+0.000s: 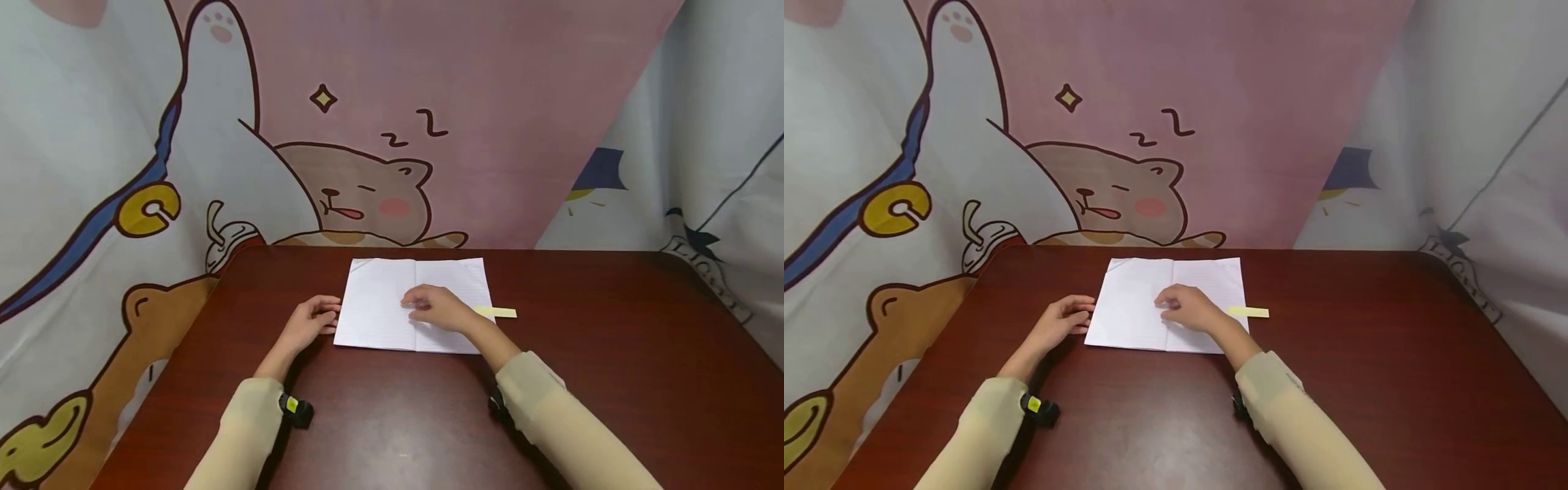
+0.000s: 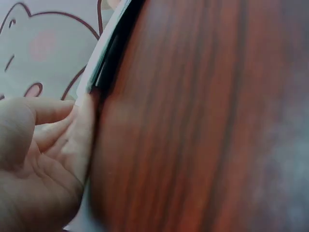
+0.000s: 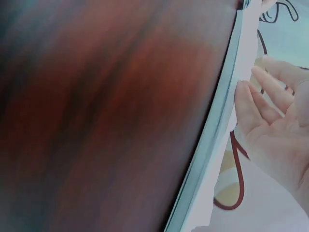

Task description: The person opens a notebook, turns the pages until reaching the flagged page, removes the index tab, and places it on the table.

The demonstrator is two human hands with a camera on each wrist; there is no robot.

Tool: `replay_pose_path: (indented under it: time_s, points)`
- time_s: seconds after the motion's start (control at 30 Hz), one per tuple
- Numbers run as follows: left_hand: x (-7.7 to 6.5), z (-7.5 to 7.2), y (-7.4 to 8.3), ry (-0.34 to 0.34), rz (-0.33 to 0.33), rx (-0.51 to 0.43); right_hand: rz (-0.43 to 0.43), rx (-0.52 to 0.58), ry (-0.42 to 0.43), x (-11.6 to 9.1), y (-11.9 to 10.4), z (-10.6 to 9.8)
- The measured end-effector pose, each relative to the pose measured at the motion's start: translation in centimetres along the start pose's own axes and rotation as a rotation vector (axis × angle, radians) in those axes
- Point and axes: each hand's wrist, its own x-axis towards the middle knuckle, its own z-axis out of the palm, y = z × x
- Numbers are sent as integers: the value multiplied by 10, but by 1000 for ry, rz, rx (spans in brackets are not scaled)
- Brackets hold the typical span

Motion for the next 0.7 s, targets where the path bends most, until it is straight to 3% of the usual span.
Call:
replay_pose_path:
  time_s: [0.17,0.37,0.57,0.7]
  points:
    - [-10,-1,14,65,-15,142,0,45,32,-11,12,-17]
    - [-14,7,35,125,98,319,117,-12,150,-34,32,-50]
    - [-3,35,54,79,266,310,237,-79,228,-61,47,-76]
    - [7,58,62,1,320,314,334,-109,244,-77,55,-89]
